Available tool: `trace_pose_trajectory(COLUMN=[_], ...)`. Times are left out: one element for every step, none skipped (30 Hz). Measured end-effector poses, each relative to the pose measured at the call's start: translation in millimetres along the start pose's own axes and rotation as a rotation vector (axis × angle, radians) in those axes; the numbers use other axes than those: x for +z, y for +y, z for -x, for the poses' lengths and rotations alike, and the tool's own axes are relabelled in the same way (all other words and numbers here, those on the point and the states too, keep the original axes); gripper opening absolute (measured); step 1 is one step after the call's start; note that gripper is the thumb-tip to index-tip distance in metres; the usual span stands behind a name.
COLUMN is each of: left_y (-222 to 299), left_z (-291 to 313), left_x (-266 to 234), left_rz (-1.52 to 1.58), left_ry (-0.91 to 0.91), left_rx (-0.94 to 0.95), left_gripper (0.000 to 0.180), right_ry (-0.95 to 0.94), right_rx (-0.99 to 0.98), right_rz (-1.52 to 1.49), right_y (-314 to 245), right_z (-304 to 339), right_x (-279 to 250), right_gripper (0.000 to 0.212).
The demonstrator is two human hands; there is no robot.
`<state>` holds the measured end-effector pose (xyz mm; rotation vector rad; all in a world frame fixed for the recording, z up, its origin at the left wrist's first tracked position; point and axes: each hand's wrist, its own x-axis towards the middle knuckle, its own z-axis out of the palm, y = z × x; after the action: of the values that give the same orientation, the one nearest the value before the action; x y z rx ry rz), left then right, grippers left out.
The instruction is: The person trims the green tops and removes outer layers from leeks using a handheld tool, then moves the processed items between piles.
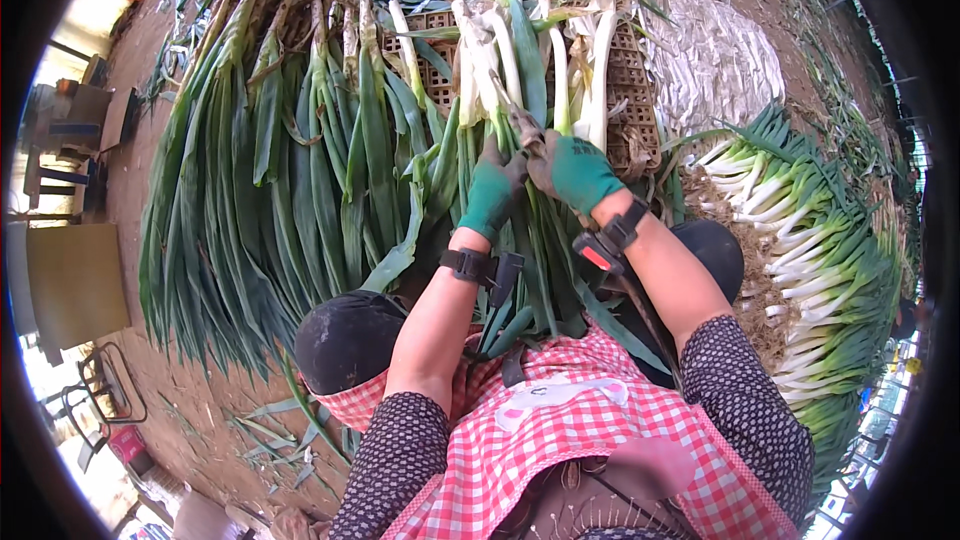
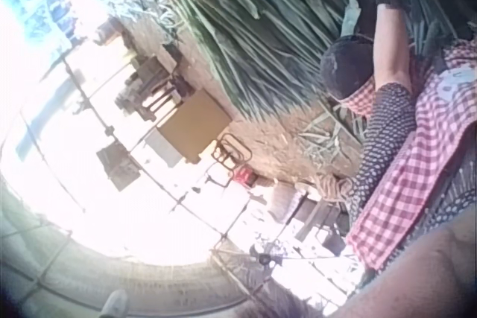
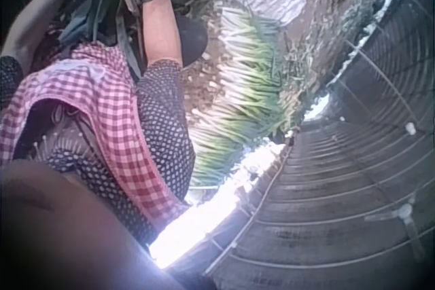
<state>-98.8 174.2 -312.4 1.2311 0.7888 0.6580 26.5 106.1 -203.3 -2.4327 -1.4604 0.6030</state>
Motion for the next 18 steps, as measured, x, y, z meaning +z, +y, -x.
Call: trace_pose_trajectory(left_y=[-10,-6,-3,-1,2,5,8,10,11,14,17,19,23,26,29,28,20,11], left_z=[0,6,12,20,25,29,32,34,35,37,37,36,36,36,35,34,28,22], left_x=[-2,5,11,10,11,11,13,12,11,9,7,7,0,-7,-14,-31,-44,-55], left_rz=[-0.068,-0.058,-0.048,-0.009,0.034,0.071,0.079,0.086,0.094,0.094,0.146,0.199,0.163,0.129,0.091,-0.006,0.402,0.803], left_ry=[0.024,-0.010,-0.042,-0.032,-0.029,-0.034,-0.048,-0.055,-0.062,-0.061,-0.032,-0.009,-0.015,-0.022,-0.030,-0.130,-0.135,-0.054], left_rx=[0.041,0.015,-0.010,0.000,0.015,-0.071,-0.080,-0.090,-0.101,-0.145,-0.176,-0.208,-0.208,-0.207,-0.207,-0.108,-0.321,-0.545], left_gripper=[0.053,0.056,0.059,0.059,0.059,0.059,0.060,0.060,0.061,0.062,0.062,0.062,0.054,0.047,0.043,0.039,0.039,0.040], right_ry=[-0.043,-0.051,-0.060,-0.073,-0.094,-0.096,-0.093,-0.104,-0.116,-0.089,-0.051,-0.059,-0.084,-0.110,-0.137,-0.165,-0.192,-0.253], right_rx=[0.022,0.037,0.049,0.015,0.007,-0.023,-0.046,-0.026,-0.006,-0.013,-0.025,-0.016,-0.019,-0.023,-0.026,-0.034,-0.050,0.003], right_rz=[-0.014,-0.022,-0.030,-0.026,-0.005,0.019,0.044,0.039,0.036,0.050,0.028,0.020,0.023,0.029,0.027,0.026,0.023,-0.028], right_y=[-9,-1,5,1,-4,-2,6,8,7,1,-2,-1,-1,-3,2,2,0,-2], right_z=[-14,-31,-48,-64,-77,-95,-115,-132,-146,-154,-159,-160,-159,-156,-144,-130,-118,-103], right_x=[-6,-6,-6,-6,-10,-6,1,3,5,5,3,3,5,6,9,10,12,15], right_gripper=[0.040,0.040,0.039,0.039,0.038,0.038,0.038,0.039,0.040,0.041,0.041,0.041,0.041,0.041,0.041,0.042,0.044,0.045])
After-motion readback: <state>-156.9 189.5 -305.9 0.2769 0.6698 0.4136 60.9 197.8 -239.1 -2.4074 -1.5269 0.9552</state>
